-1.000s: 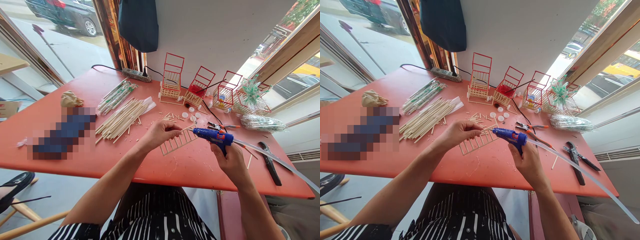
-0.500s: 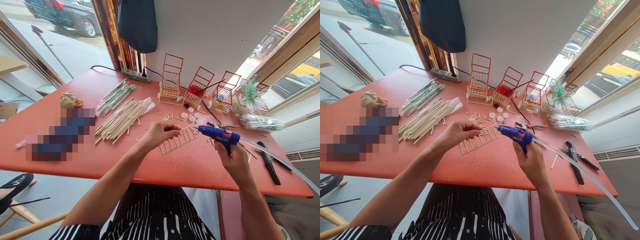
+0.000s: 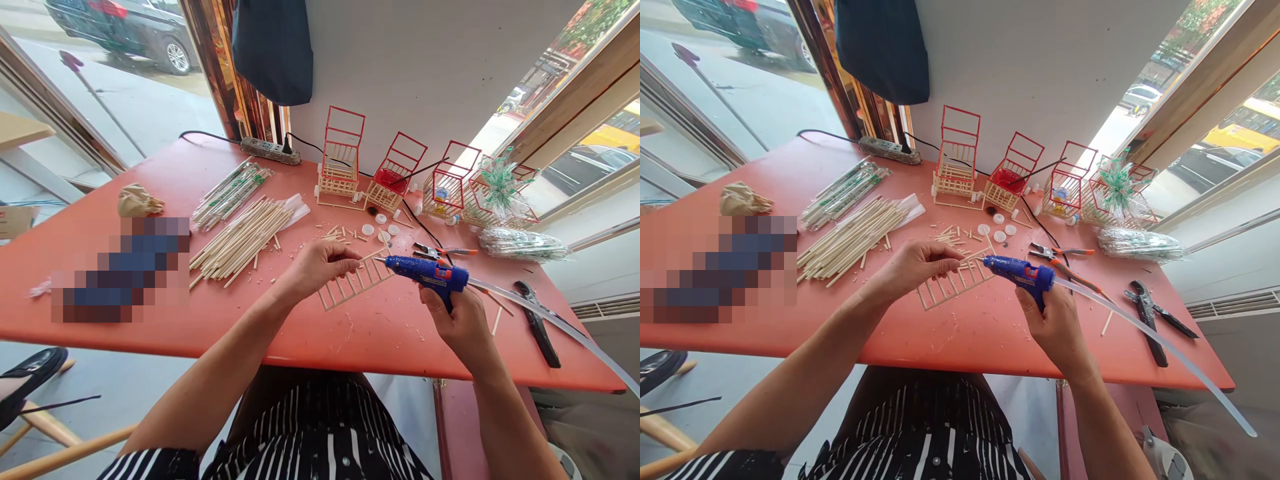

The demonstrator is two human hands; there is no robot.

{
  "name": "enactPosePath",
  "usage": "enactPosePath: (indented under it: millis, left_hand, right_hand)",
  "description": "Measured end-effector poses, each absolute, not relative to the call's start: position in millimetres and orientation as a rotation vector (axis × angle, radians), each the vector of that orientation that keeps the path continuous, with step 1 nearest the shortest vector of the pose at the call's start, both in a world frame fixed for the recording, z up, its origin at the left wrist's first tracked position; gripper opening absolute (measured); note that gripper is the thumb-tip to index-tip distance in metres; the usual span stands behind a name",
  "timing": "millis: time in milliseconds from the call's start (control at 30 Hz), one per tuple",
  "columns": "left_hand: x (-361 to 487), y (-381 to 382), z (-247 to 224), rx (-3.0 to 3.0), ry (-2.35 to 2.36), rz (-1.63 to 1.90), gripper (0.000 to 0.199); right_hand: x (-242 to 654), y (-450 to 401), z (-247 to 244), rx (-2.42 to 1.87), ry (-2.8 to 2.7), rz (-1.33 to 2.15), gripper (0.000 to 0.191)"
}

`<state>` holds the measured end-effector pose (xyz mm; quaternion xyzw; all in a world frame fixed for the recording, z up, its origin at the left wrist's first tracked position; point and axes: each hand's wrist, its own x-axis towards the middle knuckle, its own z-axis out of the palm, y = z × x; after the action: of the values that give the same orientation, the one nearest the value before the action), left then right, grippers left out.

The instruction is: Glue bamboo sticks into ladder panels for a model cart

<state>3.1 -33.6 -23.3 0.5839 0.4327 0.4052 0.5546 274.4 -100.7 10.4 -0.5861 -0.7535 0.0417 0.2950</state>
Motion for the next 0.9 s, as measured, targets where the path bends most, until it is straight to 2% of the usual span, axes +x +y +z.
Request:
enactPosePath:
  millis: [200,633,900]
  left_hand:
    - [3.8,-32.4,-25.1,1.392,0.994,0.953,0.017]
    - [3.7,-35.0,-20.6,1.360,1.045,0.963,0.028]
    - [4.7,-33.9,-20.6,1.344,1.041,0.972,0.027]
  right_hand:
    - [265.2,-102.1,9.3,-1.566,-2.024,0.197,0.040]
    - [264.0,-99.8,12.2,-1.540,-2.052,0.114,0.044]
    - [265.8,-98.5,11.4,-1.537,-2.041,0.100,0.044]
